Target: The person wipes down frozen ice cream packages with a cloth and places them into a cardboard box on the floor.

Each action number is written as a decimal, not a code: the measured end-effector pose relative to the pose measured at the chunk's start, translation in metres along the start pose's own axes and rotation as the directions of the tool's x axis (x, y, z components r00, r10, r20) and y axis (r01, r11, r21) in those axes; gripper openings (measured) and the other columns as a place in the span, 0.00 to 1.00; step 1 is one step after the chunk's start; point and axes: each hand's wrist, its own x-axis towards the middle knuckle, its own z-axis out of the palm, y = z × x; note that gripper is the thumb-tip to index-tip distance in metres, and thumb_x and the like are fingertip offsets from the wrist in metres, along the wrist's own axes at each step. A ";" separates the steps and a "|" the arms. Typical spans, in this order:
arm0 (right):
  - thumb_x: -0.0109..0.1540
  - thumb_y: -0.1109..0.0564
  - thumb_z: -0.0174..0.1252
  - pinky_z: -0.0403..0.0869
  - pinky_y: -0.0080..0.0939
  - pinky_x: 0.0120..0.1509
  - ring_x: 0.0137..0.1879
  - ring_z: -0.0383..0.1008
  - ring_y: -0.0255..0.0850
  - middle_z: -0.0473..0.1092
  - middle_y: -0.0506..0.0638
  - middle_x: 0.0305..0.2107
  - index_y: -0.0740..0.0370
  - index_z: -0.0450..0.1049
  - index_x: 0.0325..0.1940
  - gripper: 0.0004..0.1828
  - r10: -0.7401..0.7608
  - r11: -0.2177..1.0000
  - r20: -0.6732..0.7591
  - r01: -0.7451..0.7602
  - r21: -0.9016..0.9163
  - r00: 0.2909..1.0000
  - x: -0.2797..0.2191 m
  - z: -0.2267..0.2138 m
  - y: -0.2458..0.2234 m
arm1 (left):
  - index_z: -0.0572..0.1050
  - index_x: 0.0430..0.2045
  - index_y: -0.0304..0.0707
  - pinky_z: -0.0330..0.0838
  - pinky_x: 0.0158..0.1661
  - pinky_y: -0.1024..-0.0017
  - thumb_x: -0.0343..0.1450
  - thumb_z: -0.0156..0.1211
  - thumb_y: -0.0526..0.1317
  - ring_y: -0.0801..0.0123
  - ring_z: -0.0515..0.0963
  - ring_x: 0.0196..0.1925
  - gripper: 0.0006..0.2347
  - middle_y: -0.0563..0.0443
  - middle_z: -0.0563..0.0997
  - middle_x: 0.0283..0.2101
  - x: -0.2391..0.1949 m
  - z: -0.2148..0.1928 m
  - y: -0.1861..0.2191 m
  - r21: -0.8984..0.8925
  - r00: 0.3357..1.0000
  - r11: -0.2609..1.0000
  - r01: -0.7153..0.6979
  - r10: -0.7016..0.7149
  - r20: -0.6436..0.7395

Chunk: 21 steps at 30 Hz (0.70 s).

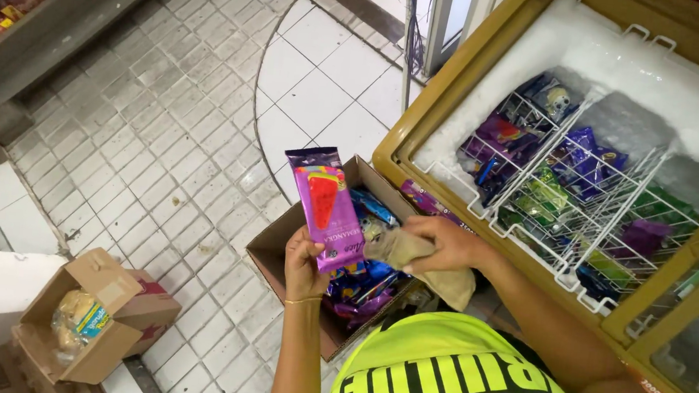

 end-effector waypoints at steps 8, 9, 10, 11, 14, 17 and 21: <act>0.49 0.45 0.76 0.76 0.48 0.52 0.46 0.78 0.49 0.69 0.46 0.45 0.52 0.78 0.47 0.26 -0.212 0.948 -0.199 0.152 -0.279 0.957 0.016 0.024 -0.075 | 0.70 0.12 0.31 0.69 0.30 0.70 0.51 0.55 0.26 0.68 0.73 0.31 0.04 0.41 0.77 0.33 -0.024 0.018 0.013 0.220 0.950 0.974 -0.061 -0.011 0.311; 0.48 0.43 0.74 0.77 0.53 0.49 0.46 0.78 0.53 0.68 0.44 0.46 0.46 0.76 0.50 0.27 -0.177 0.921 -0.150 0.110 -0.374 0.973 0.019 0.029 -0.084 | 0.74 0.16 0.30 0.70 0.32 0.69 0.52 0.56 0.26 0.69 0.74 0.33 0.04 0.43 0.79 0.36 -0.025 0.011 0.008 0.261 0.939 0.963 -0.064 -0.031 0.343; 0.48 0.43 0.74 0.77 0.53 0.49 0.46 0.78 0.53 0.68 0.44 0.46 0.46 0.76 0.50 0.27 -0.179 0.920 -0.157 0.109 -0.377 0.971 0.026 0.028 -0.087 | 0.74 0.16 0.30 0.70 0.32 0.69 0.52 0.56 0.26 0.69 0.74 0.33 0.04 0.43 0.79 0.36 -0.020 -0.003 0.002 0.261 0.936 0.963 -0.064 -0.033 0.351; 0.51 0.46 0.73 0.79 0.50 0.49 0.44 0.78 0.51 0.67 0.46 0.44 0.49 0.77 0.49 0.24 -0.178 0.911 -0.146 0.107 -0.398 0.973 0.032 0.028 -0.089 | 0.74 0.15 0.27 0.72 0.31 0.69 0.49 0.57 0.26 0.66 0.76 0.32 0.06 0.42 0.79 0.33 -0.016 -0.018 -0.005 0.281 0.935 0.957 -0.063 -0.042 0.351; 0.53 0.47 0.72 0.79 0.51 0.48 0.44 0.78 0.53 0.65 0.50 0.43 0.55 0.77 0.49 0.23 -0.174 0.892 -0.187 0.075 -0.445 0.967 0.044 0.012 -0.095 | 0.73 0.12 0.26 0.73 0.33 0.67 0.47 0.59 0.26 0.63 0.77 0.33 0.05 0.40 0.79 0.31 -0.026 0.011 0.021 0.298 0.913 0.949 -0.102 -0.030 0.408; 0.52 0.44 0.74 0.76 0.57 0.53 0.52 0.76 0.58 0.65 0.52 0.49 0.54 0.76 0.53 0.29 -0.156 0.907 -0.268 0.031 -0.420 0.951 0.053 -0.010 -0.075 | 0.69 0.08 0.31 0.69 0.33 0.69 0.49 0.59 0.27 0.65 0.73 0.33 0.04 0.39 0.78 0.32 -0.036 0.023 0.036 0.284 0.881 0.952 -0.112 -0.037 0.471; 0.51 0.55 0.77 0.74 0.50 0.60 0.55 0.76 0.43 0.74 0.49 0.48 0.56 0.81 0.52 0.25 -0.083 0.988 -0.164 0.103 0.117 0.983 0.056 -0.022 -0.042 | 0.65 0.06 0.32 0.65 0.27 0.69 0.48 0.59 0.27 0.65 0.69 0.27 0.07 0.39 0.74 0.28 -0.016 -0.043 0.005 0.208 0.857 0.978 -0.016 -0.094 0.507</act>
